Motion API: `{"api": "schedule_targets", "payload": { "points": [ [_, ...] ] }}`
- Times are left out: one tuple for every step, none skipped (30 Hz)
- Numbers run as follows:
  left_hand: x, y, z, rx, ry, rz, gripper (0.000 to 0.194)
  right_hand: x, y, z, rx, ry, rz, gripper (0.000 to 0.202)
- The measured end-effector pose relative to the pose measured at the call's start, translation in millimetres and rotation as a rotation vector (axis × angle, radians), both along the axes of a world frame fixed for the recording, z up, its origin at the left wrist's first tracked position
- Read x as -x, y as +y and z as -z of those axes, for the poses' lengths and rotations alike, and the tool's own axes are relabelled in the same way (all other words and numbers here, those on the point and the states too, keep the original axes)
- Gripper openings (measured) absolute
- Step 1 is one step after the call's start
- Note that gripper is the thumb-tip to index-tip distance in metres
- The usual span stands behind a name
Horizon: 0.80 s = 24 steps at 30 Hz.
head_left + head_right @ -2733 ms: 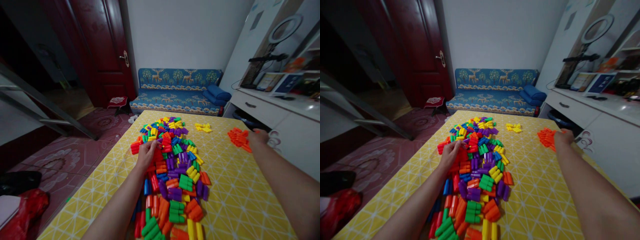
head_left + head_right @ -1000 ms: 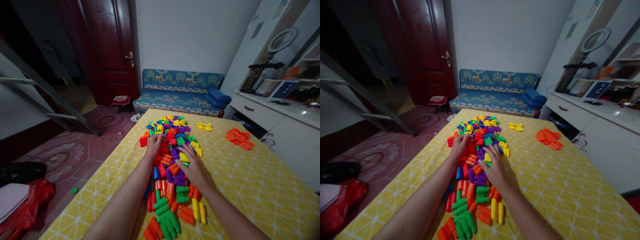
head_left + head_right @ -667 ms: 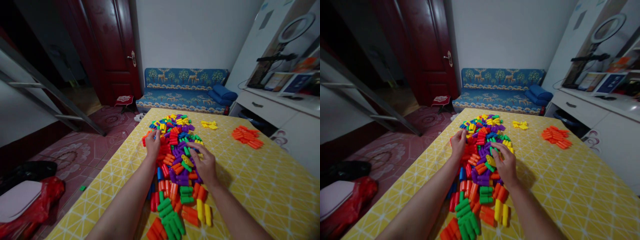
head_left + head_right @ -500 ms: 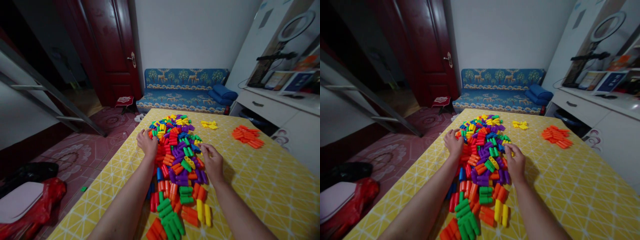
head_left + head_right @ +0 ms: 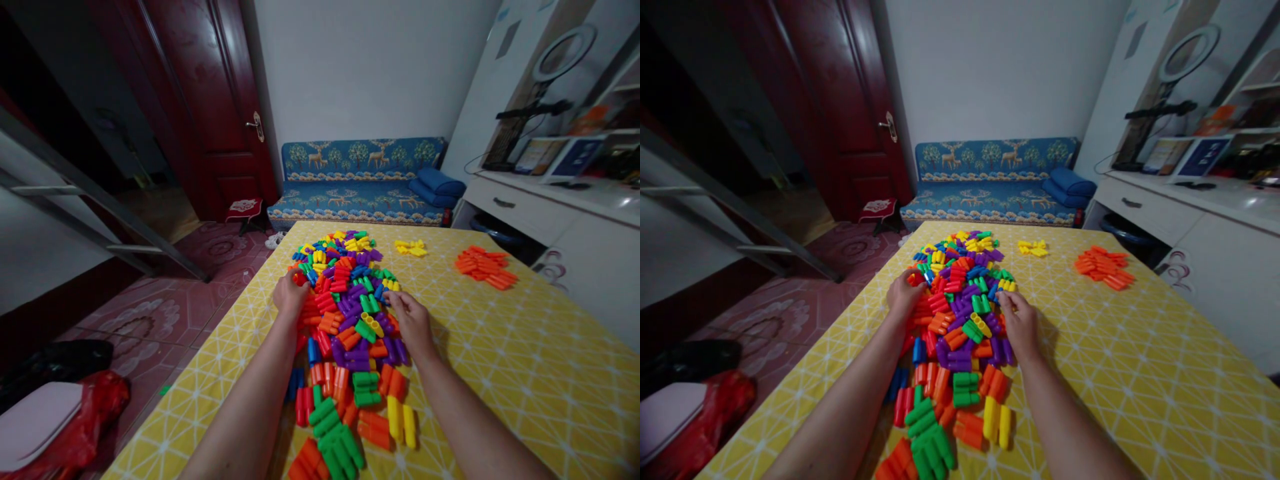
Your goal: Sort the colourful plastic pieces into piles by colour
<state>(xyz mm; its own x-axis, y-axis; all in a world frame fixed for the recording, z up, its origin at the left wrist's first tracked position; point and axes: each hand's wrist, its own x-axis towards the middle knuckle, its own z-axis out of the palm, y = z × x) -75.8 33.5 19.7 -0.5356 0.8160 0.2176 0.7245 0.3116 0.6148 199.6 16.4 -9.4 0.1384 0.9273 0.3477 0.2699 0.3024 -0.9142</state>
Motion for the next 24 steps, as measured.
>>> {"api": "schedule_targets", "payload": {
  "points": [
    [1,1,0.9,-0.021,-0.028,0.007,0.037,0,-1,-0.3,-0.006,-0.006,-0.007,0.036],
    [1,3,1.5,-0.067,-0.083,0.005,0.035,1,-1,-0.7,-0.013,-0.011,-0.014,0.036],
    [2,5,1.5,-0.144,-0.171,-0.002,0.032,1,-2,-1.4,-0.021,-0.016,-0.019,0.036],
    [1,6,0.8,-0.244,-0.288,-0.008,0.030,1,-3,-2.3,-0.028,-0.022,-0.022,0.036],
    [-1,7,-0.8,-0.352,-0.428,-0.004,0.030,2,-3,-3.1,-0.032,-0.027,-0.025,0.037],
    [-4,7,-3.2,-0.447,-0.580,0.019,0.032,2,-4,-4.0,-0.035,-0.032,-0.027,0.037],
    [-8,7,-6.4,-0.514,-0.735,0.068,0.036,3,-5,-4.9,-0.039,-0.036,-0.028,0.037],
    [-13,5,-10.1,-0.545,-0.879,0.143,0.041,3,-5,-5.7,-0.045,-0.040,-0.029,0.037],
    [-19,3,-14.2,-0.539,-1.001,0.236,0.045,4,-6,-6.6,-0.054,-0.044,-0.031,0.036],
    [-25,0,-18.4,-0.514,-1.098,0.333,0.047,4,-6,-7.5,-0.067,-0.048,-0.033,0.036],
    [-30,-3,-22.6,-0.480,-1.162,0.427,0.048,5,-7,-8.7,-0.084,-0.055,-0.035,0.034],
    [-35,-5,-26.4,-0.446,-1.196,0.511,0.046,5,-8,-10.2,-0.105,-0.065,-0.036,0.033],
    [-39,-8,-29.9,-0.409,-1.200,0.580,0.045,6,-9,-12.1,-0.130,-0.075,-0.037,0.031],
    [-42,-11,-33.1,-0.371,-1.178,0.631,0.043,7,-11,-14.5,-0.156,-0.084,-0.039,0.029],
    [-45,-13,-35.8,-0.333,-1.137,0.665,0.041,8,-12,-17.4,-0.180,-0.093,-0.045,0.027],
    [-48,-15,-38.2,-0.299,-1.083,0.688,0.040,10,-14,-20.6,-0.203,-0.101,-0.055,0.026],
    [-50,-17,-40.1,-0.273,-1.020,0.708,0.039,12,-16,-24.0,-0.222,-0.107,-0.075,0.025],
    [-52,-18,-41.5,-0.254,-0.954,0.736,0.038,14,-18,-27.4,-0.234,-0.107,-0.098,0.025],
    [-54,-19,-42.4,-0.248,-0.892,0.769,0.037,16,-20,-30.4,-0.238,-0.100,-0.126,0.027],
    [-56,-19,-42.8,-0.251,-0.836,0.809,0.037,19,-22,-32.9,-0.231,-0.088,-0.157,0.031],
    [-58,-19,-42.5,-0.258,-0.785,0.851,0.036,21,-23,-34.7,-0.215,-0.072,-0.190,0.037],
    [-60,-19,-41.7,-0.269,-0.741,0.888,0.036,23,-24,-35.7,-0.191,-0.054,-0.219,0.044],
    [-62,-19,-40.5,-0.277,-0.703,0.916,0.036,26,-24,-36.0,-0.164,-0.034,-0.241,0.050],
    [-63,-19,-39.0,-0.279,-0.671,0.932,0.036,28,-24,-35.6,-0.136,-0.016,-0.255,0.054]
  ]
}}
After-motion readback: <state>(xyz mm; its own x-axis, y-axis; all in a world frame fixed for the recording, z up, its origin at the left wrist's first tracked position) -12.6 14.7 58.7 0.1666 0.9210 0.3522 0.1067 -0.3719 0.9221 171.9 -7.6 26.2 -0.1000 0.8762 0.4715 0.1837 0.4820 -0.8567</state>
